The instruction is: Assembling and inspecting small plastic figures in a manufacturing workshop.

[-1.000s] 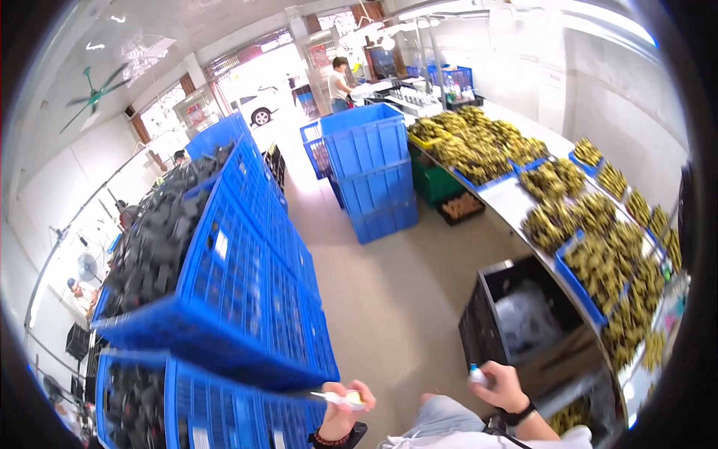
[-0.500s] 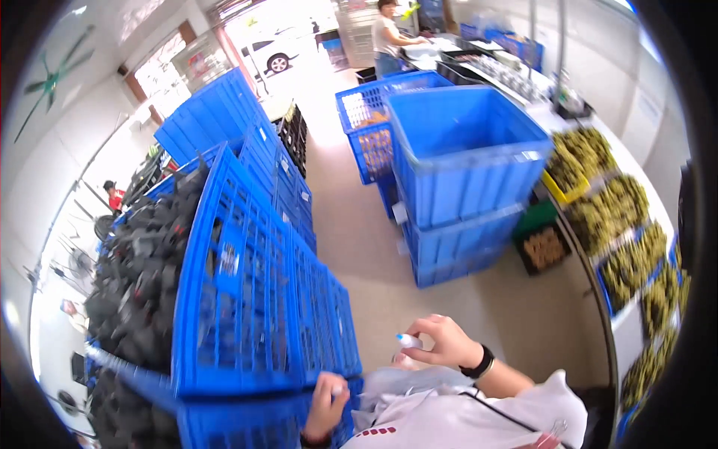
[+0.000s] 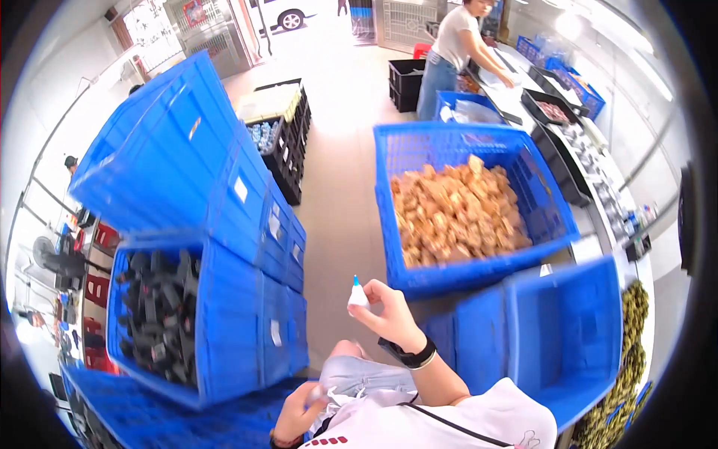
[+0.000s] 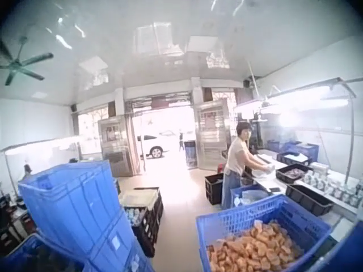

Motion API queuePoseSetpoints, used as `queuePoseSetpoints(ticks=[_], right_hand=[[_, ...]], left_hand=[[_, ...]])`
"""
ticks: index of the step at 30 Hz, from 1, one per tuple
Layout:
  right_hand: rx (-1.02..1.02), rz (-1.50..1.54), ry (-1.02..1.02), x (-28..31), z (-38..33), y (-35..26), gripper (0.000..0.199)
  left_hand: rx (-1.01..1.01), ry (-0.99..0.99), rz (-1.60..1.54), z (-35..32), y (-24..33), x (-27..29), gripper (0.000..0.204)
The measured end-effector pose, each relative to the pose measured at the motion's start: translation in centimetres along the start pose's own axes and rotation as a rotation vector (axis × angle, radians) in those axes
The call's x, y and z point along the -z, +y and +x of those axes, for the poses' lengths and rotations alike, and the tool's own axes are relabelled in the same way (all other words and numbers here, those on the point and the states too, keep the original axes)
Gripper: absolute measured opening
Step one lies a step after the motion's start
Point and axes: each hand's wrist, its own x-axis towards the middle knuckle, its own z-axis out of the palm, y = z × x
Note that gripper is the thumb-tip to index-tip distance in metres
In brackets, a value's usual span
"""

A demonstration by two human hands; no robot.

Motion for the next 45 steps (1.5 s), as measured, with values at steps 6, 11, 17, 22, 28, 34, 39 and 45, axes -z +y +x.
queuePoseSetpoints(ticks=[6,11,17,22,28,34,39,45], right_hand=[[0.047,-0.182,-0.18,0.5,25.5,7.1,0.022],[-0.236,-0.37,0.159,7.6,39.0,10.9,0.023],[-0.381,-0.381,0.537,15.5,61.7,15.0,0.019],[0.015,-0.725,0.393,15.9,89.0,16.9,0.022],[0.624,-0.541,-0.14,13.2,119.5,21.0,0.023],[0.103,-0.697,0.007,20.7,132.6,31.4,0.02],[-0.314,-0.666,0.344,27.0,142.1,32.7,0.019],[-0.089,-1.025,0.314,33.8,166.9,40.9,0.026]], left_hand=[[0.126,0.171,0.251,26.0,-1.2,15.1,0.022],[-0.362,-0.064,0.309,58.3,10.0,21.7,0.025],[-0.635,-0.123,0.424,85.7,18.4,28.1,0.025],[-0.173,-0.177,-0.183,99.8,8.6,34.4,0.017],[0.252,0.38,-0.706,110.6,11.6,40.6,0.016],[-0.002,0.306,-0.799,141.6,12.4,44.5,0.023],[-0.388,-0.22,-0.672,168.0,24.7,48.4,0.016],[-0.434,-0.185,-0.366,192.0,32.7,52.5,0.016]])
